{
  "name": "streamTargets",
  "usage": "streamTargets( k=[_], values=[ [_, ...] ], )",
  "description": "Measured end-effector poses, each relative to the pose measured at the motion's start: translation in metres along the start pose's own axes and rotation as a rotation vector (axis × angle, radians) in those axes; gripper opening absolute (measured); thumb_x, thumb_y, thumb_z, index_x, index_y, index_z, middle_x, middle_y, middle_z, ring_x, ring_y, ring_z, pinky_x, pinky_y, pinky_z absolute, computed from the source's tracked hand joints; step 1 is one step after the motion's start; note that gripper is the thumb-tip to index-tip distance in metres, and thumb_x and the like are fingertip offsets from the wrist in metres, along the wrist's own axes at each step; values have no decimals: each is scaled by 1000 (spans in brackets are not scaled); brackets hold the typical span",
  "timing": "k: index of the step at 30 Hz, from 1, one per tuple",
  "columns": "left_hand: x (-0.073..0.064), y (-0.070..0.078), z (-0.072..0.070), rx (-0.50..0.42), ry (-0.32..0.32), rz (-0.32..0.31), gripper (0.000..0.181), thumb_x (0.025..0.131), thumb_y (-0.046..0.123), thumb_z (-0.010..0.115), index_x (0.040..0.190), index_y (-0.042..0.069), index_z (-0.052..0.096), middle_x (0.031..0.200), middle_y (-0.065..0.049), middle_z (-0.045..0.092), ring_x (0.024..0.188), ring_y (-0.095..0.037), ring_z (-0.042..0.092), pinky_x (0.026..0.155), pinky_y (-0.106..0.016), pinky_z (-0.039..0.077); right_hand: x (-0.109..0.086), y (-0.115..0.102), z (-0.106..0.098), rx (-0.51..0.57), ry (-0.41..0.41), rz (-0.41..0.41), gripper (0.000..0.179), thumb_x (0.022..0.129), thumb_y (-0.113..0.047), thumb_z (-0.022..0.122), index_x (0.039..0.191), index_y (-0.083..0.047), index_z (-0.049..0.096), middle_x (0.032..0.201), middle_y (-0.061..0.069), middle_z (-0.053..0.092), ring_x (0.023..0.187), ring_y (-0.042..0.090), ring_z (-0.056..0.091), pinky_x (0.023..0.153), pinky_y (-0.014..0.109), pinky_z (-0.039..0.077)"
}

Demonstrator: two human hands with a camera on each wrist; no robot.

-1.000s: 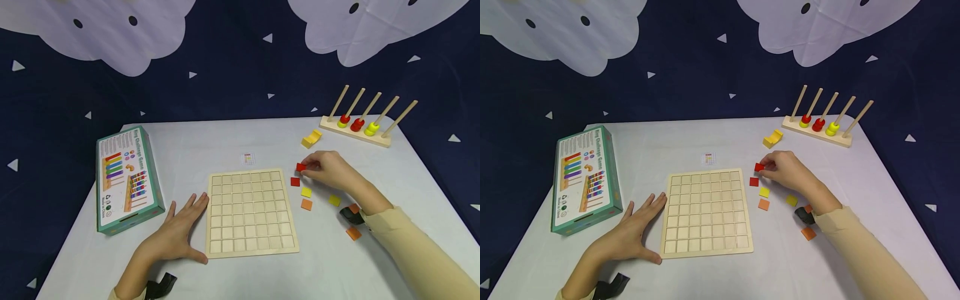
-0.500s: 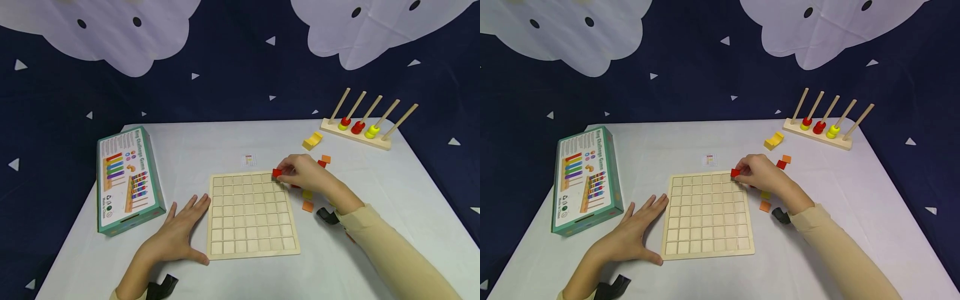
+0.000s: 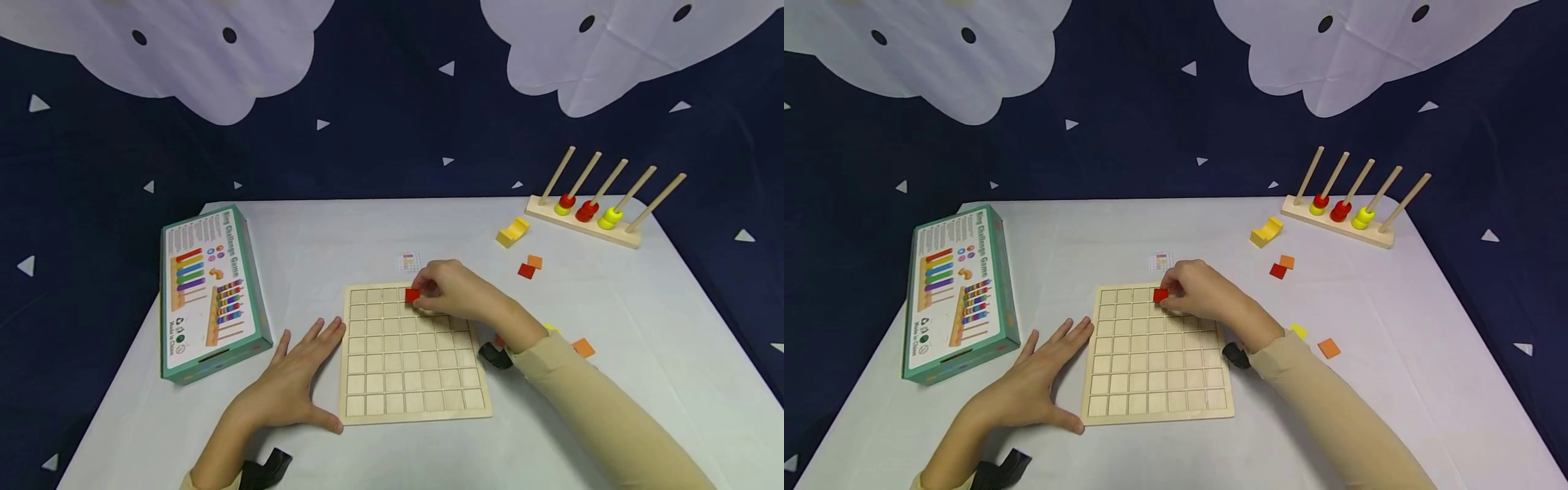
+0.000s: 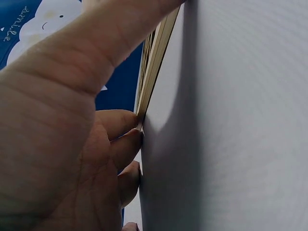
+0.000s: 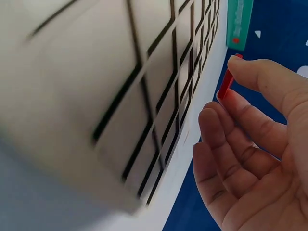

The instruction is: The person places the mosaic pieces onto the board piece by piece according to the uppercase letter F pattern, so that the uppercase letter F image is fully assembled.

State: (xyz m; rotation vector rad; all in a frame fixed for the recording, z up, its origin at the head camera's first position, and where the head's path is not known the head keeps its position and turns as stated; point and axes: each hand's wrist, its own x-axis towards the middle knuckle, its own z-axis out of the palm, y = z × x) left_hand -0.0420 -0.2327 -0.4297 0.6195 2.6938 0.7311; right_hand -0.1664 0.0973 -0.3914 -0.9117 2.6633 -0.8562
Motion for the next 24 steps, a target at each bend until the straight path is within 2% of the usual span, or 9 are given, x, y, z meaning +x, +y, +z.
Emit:
streamTargets(
  k=[5, 15, 24],
  values=[
    [-1, 0, -1, -1, 0, 9, 154, 50, 67, 100, 174, 22, 22, 181, -1, 21, 169, -38, 16, 124, -83, -2, 9, -10, 8, -22, -42, -22, 21, 93, -18, 83, 109, -4, 79, 98, 5, 71, 86, 15, 61, 79, 29, 54],
    [-1, 0, 0, 7, -7, -1, 154, 50, 67, 101, 174, 23, 20, 181, 1, 20, 169, -37, 15, 124, -82, -2, 16, -25, 23, -93, -80, 30, 23, 95, -25, 82, 111, -9, 79, 110, 2, 72, 95, 16, 63, 92, 37, 58],
    [-2, -1, 0, -5, -6, 9, 153, 51, 71, 98, 174, 22, 21, 181, 0, 20, 169, -38, 15, 123, -83, -2, 17, -30, 30, -154, -52, 53, 21, 94, -28, 84, 109, -13, 80, 108, -2, 70, 89, 14, 61, 84, 35, 57]
  ],
)
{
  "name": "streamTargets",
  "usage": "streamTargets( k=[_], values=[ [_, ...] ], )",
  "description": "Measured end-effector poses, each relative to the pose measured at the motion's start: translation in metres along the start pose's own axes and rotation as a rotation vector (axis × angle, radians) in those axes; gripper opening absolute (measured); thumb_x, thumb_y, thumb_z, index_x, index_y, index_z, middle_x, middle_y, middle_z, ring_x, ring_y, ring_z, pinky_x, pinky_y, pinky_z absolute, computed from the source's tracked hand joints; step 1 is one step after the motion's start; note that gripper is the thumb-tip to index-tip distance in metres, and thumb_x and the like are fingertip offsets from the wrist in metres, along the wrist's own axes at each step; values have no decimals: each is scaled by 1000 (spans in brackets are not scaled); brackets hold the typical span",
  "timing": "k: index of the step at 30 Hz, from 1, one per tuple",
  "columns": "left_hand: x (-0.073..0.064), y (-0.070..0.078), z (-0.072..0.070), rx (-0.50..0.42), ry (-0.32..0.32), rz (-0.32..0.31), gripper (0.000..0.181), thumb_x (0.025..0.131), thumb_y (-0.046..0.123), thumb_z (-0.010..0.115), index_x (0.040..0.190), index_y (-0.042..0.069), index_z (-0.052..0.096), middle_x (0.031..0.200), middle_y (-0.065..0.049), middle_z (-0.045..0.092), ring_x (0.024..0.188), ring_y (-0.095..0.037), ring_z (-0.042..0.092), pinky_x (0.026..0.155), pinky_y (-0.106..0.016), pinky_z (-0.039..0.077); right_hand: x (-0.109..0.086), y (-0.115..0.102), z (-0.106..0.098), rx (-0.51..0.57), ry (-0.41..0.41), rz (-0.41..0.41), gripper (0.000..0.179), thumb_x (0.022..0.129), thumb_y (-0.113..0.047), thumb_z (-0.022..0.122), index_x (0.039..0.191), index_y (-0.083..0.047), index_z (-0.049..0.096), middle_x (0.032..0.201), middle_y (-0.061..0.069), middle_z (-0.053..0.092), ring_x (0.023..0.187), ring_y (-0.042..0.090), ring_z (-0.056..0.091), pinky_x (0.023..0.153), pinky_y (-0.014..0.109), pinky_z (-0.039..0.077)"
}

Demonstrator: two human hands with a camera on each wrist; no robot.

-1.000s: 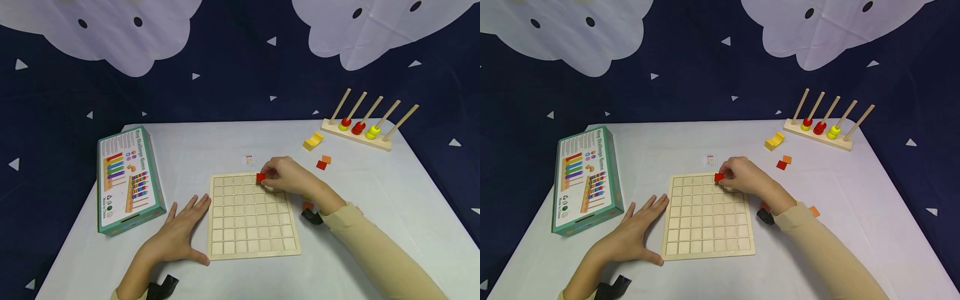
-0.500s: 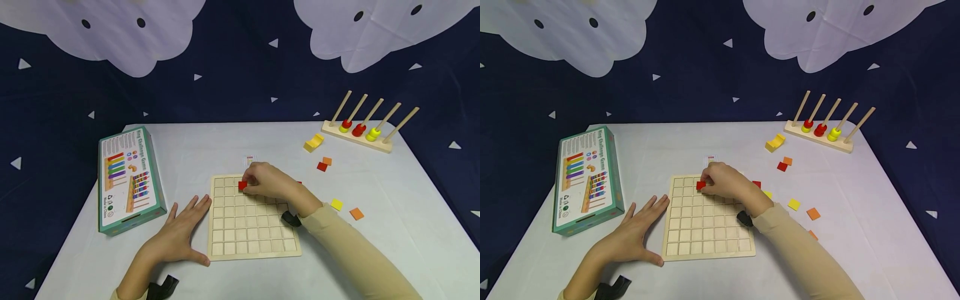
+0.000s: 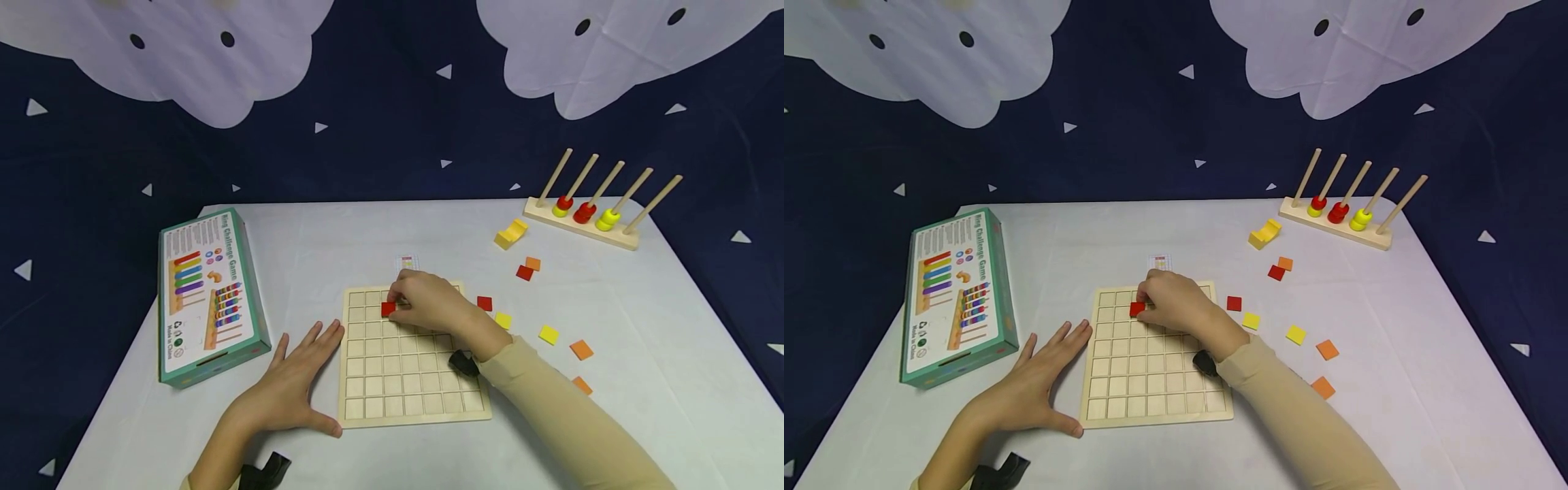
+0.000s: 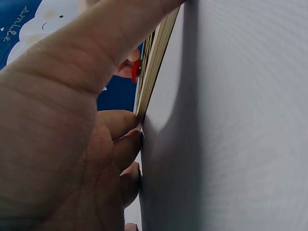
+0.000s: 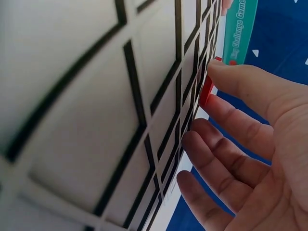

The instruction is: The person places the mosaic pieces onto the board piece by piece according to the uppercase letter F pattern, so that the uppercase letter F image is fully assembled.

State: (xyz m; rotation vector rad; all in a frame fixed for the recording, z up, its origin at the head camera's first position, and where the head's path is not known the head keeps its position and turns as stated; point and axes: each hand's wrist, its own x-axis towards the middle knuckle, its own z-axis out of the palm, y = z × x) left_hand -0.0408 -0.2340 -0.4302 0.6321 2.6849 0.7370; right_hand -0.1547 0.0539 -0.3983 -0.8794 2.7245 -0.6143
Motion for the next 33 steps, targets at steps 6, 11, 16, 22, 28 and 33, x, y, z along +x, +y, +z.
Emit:
streamTargets(
  k=[6, 11, 16, 22, 28, 33],
  values=[
    [-1, 1, 0, -8, 4, 8, 152, 52, 73, 97, 174, 21, 22, 181, -1, 22, 168, -40, 16, 122, -84, -2, 0, 1, 3, -37, 9, -7, 20, 93, -29, 84, 108, -15, 81, 108, -2, 69, 89, 13, 60, 83, 35, 57],
    [-1, 1, -1, 1, 3, 4, 152, 53, 74, 96, 174, 21, 22, 181, -1, 22, 168, -40, 16, 122, -85, -1, -1, 2, 4, -40, 14, -14, 21, 93, -27, 84, 109, -14, 82, 109, -1, 70, 92, 14, 62, 84, 36, 58],
    [-1, 1, -1, -4, -2, -4, 152, 52, 73, 97, 174, 21, 22, 181, -1, 22, 168, -39, 15, 123, -84, -2, -1, 2, 4, -38, 22, -14, 22, 92, -26, 85, 110, -14, 82, 111, -1, 70, 94, 14, 62, 86, 37, 58],
    [-1, 1, -1, -7, -2, -3, 152, 52, 73, 97, 174, 21, 22, 181, -1, 21, 168, -39, 15, 123, -83, -3, -1, 3, 6, -32, 33, -18, 22, 91, -25, 86, 109, -14, 82, 111, -1, 71, 93, 14, 62, 86, 36, 58],
    [-1, 0, -1, -10, 1, 3, 151, 53, 73, 97, 174, 21, 22, 181, -1, 22, 168, -39, 15, 123, -83, -3, 0, 4, 7, -25, 33, -16, 21, 91, -24, 86, 109, -14, 82, 111, -2, 71, 94, 14, 62, 87, 36, 58],
    [-1, 1, -1, -8, 1, 5, 151, 53, 73, 97, 173, 21, 22, 181, -1, 22, 169, -39, 15, 123, -83, -3, -2, 3, 4, -2, 23, -6, 26, 89, -27, 88, 112, -16, 81, 110, -3, 71, 94, 13, 63, 88, 37, 58]
  ],
)
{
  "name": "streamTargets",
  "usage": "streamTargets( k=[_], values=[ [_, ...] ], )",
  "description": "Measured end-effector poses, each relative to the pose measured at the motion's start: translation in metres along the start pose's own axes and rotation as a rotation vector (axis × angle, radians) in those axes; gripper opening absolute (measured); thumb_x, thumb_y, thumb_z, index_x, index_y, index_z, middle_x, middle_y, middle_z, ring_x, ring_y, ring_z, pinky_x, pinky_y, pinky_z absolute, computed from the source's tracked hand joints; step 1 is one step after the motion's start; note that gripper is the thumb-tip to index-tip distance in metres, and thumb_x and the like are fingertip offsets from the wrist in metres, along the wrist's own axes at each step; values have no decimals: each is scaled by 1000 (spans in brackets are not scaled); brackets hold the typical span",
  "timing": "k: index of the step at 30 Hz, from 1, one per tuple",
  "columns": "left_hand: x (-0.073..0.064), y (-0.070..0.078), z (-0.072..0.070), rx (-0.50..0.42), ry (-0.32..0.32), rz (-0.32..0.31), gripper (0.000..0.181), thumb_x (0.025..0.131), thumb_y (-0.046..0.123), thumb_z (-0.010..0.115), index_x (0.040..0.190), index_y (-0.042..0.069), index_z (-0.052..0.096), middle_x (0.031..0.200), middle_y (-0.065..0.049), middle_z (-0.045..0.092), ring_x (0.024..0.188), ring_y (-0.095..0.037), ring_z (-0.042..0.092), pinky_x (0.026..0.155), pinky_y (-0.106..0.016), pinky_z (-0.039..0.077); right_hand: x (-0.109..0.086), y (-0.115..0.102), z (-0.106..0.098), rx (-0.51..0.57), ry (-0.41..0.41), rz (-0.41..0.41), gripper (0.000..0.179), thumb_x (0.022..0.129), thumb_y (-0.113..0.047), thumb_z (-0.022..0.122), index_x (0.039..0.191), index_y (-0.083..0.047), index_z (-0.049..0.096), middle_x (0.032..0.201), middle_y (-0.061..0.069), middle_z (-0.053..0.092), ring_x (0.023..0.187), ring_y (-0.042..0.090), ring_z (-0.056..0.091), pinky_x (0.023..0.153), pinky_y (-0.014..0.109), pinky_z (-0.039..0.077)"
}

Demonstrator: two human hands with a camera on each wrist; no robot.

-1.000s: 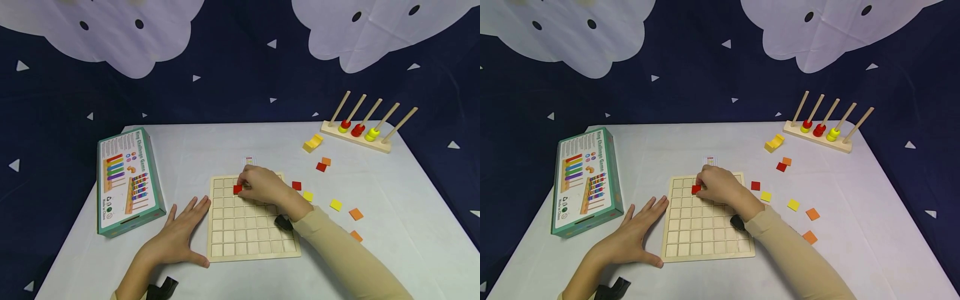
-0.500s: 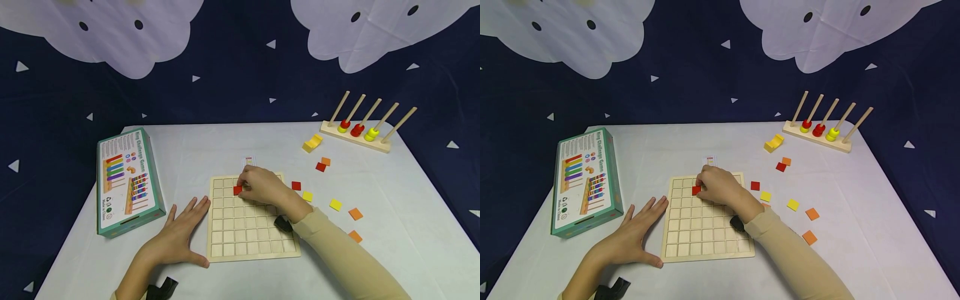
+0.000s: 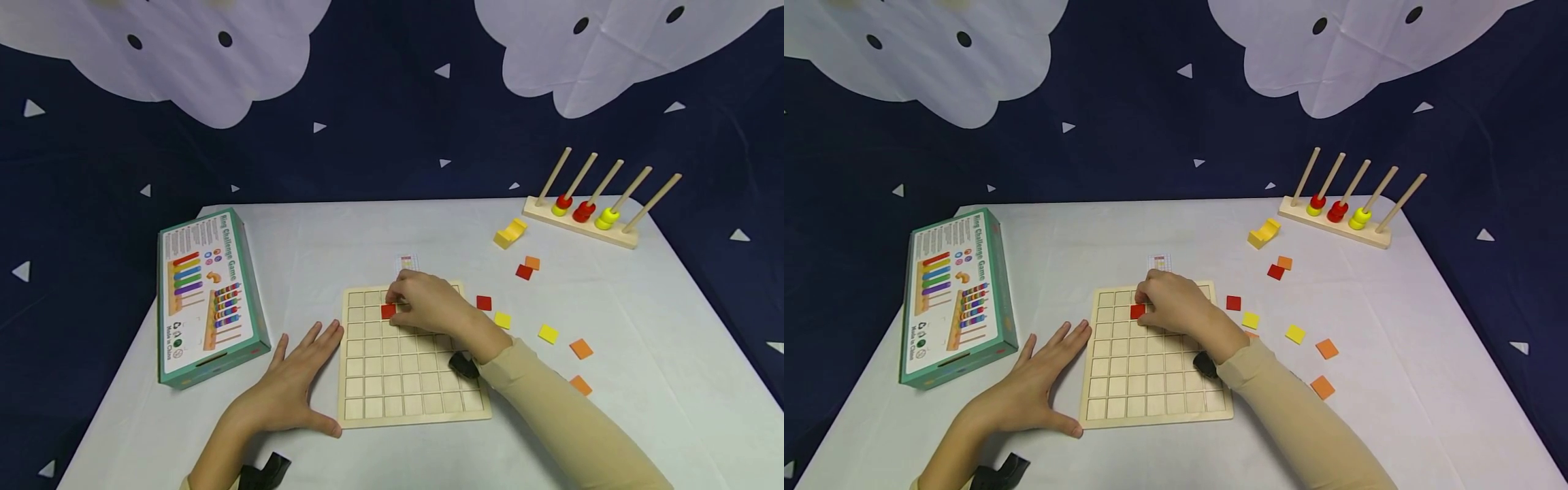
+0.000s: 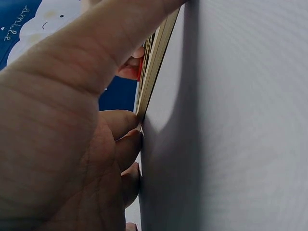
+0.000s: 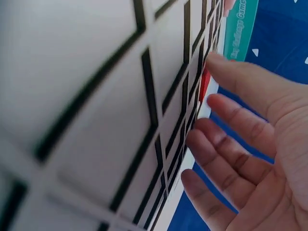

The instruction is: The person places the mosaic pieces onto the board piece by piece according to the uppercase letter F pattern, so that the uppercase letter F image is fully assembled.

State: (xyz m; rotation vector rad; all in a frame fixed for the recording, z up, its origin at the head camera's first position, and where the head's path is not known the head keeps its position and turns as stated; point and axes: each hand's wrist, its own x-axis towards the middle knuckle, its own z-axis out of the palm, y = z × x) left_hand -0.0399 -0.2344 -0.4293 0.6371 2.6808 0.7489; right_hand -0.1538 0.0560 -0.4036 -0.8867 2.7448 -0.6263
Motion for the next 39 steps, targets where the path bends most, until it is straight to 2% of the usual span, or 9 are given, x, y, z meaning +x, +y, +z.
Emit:
streamTargets(
  k=[5, 9, 14, 21, 30, 35, 39],
  values=[
    [0, 0, 0, 1, 0, -1, 151, 52, 72, 98, 173, 20, 23, 181, -1, 22, 168, -40, 15, 123, -83, -3, -6, 7, -8, 106, -9, -1, 32, 90, -28, 87, 120, -17, 79, 113, -4, 73, 102, 14, 68, 94, 37, 58],
    [-1, 1, -1, 2, -2, -5, 151, 52, 71, 98, 173, 21, 23, 181, -1, 21, 168, -40, 15, 123, -83, -3, -17, 22, -19, 145, 20, -16, 34, 92, -27, 86, 122, -14, 78, 116, -1, 75, 105, 17, 70, 96, 39, 58],
    [-1, 1, -1, 8, -2, -5, 152, 52, 71, 98, 173, 21, 22, 181, -2, 22, 168, -40, 16, 124, -83, -3, -35, 45, -35, 148, 53, 15, 34, 90, -24, 87, 121, -12, 78, 113, 1, 76, 103, 20, 71, 93, 41, 58],
    [-2, 0, -1, 8, 2, -4, 152, 52, 73, 97, 174, 21, 22, 181, -2, 21, 168, -40, 15, 123, -83, -3, -56, 75, -47, 134, 28, 91, 35, 89, -19, 89, 121, -10, 78, 114, 2, 76, 103, 20, 69, 92, 41, 57],
    [-1, 0, 1, 2, -4, -3, 153, 51, 71, 98, 174, 22, 21, 181, -1, 19, 169, -39, 13, 124, -82, -4, -77, 96, -51, 155, 6, 188, 38, 88, -22, 90, 122, -12, 77, 120, 2, 75, 111, 24, 70, 101, 51, 57],
    [0, 1, 2, 2, -11, -7, 153, 51, 69, 99, 174, 23, 20, 182, 0, 18, 169, -38, 13, 124, -81, -4, -85, 104, -52, 163, 13, 206, 37, 89, -22, 89, 122, -11, 77, 122, 5, 76, 112, 25, 69, 104, 54, 56],
    [0, 1, 1, 2, -8, -6, 153, 52, 70, 98, 174, 22, 20, 182, 1, 18, 169, -38, 13, 124, -82, -4, -90, 109, -52, 160, 27, 199, 35, 88, -20, 90, 119, -10, 78, 118, 5, 77, 108, 23, 70, 102, 52, 58]
  ],
)
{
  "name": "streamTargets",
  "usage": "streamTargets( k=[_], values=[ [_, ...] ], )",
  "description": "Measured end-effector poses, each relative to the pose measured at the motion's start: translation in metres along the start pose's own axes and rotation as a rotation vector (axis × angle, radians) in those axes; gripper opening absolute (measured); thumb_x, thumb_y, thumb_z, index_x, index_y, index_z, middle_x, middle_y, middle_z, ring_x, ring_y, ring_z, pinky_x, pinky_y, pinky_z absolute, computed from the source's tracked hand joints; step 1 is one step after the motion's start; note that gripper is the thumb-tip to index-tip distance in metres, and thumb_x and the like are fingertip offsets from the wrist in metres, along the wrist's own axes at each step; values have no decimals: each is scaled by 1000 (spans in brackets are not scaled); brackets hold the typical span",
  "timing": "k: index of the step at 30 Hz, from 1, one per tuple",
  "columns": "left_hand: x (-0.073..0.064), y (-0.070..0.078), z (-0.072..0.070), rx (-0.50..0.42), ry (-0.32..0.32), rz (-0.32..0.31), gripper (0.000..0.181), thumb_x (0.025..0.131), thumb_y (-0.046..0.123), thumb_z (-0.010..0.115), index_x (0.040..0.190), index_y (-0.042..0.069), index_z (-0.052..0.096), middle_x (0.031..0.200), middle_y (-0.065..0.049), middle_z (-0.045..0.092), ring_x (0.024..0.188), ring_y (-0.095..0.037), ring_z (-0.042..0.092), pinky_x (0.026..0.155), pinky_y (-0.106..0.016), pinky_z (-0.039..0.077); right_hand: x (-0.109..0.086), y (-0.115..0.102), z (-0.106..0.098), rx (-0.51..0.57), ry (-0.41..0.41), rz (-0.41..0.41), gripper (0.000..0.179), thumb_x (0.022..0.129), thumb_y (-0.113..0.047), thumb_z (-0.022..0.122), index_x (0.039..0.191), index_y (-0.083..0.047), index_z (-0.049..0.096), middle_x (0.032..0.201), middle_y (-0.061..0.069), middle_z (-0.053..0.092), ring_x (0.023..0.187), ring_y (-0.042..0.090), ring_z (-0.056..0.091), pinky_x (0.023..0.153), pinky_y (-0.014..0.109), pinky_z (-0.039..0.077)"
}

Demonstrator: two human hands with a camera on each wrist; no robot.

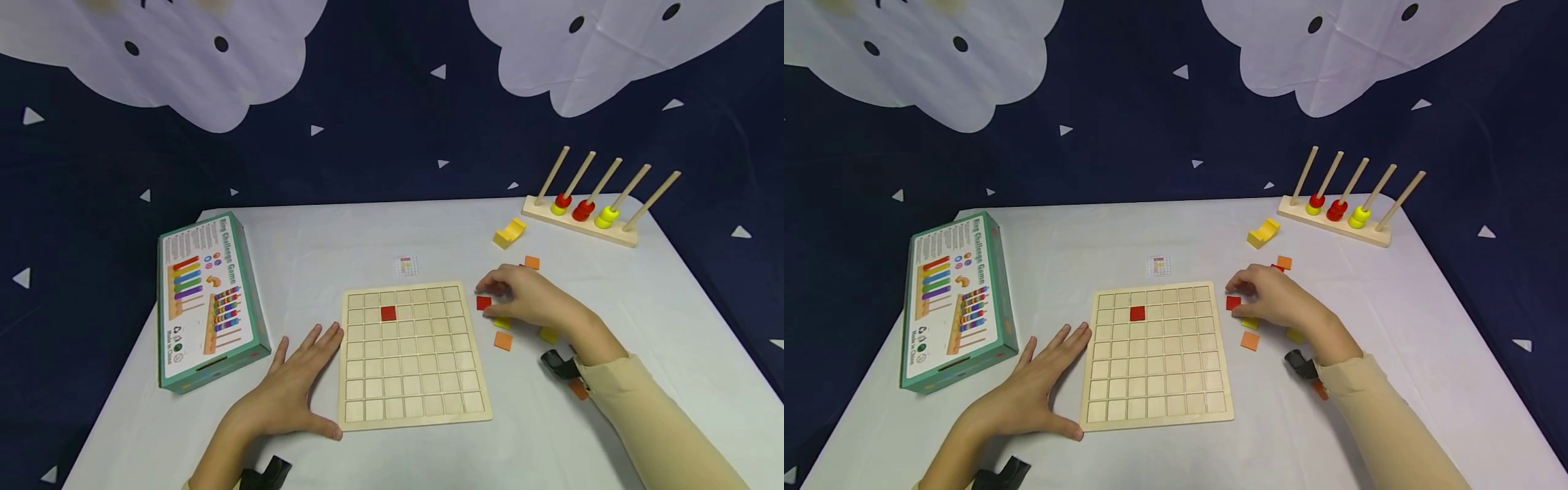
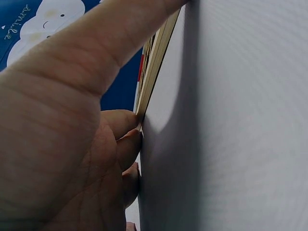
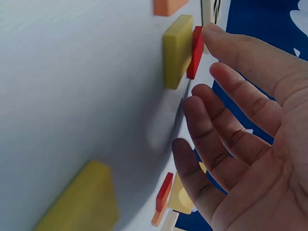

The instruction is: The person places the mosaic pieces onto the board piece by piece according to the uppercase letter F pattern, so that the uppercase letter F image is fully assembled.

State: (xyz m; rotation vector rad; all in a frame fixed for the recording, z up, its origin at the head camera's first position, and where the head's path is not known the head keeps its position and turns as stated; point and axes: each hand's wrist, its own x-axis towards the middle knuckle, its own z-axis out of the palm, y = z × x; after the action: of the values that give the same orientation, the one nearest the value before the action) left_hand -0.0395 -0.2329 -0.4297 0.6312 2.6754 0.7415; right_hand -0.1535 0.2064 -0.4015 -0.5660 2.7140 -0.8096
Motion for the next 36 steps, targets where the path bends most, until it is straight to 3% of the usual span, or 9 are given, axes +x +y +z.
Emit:
streamTargets(
  k=[12, 25, 36],
  values=[
    [0, 1, -2, 3, 4, 5, 152, 52, 72, 97, 174, 22, 21, 181, 0, 20, 169, -39, 14, 123, -83, -3, -1, 7, 4, 15, 19, -1, 31, 87, -17, 89, 115, -8, 79, 101, 2, 74, 93, 16, 64, 85, 30, 57],
    [1, -1, 0, 5, 4, 5, 153, 51, 74, 96, 174, 21, 20, 181, 1, 19, 169, -38, 13, 124, -82, -4, 3, 7, 4, -22, 12, -1, 18, 91, -17, 87, 106, -10, 80, 97, 1, 75, 91, 15, 64, 85, 34, 57],
    [0, 0, -1, 4, 7, 8, 153, 52, 75, 96, 174, 20, 21, 181, 0, 20, 169, -39, 14, 123, -83, -3, 8, 1, 2, -14, 7, 10, 21, 92, -17, 85, 109, -7, 79, 103, 4, 76, 94, 19, 66, 92, 43, 59]
  ],
)
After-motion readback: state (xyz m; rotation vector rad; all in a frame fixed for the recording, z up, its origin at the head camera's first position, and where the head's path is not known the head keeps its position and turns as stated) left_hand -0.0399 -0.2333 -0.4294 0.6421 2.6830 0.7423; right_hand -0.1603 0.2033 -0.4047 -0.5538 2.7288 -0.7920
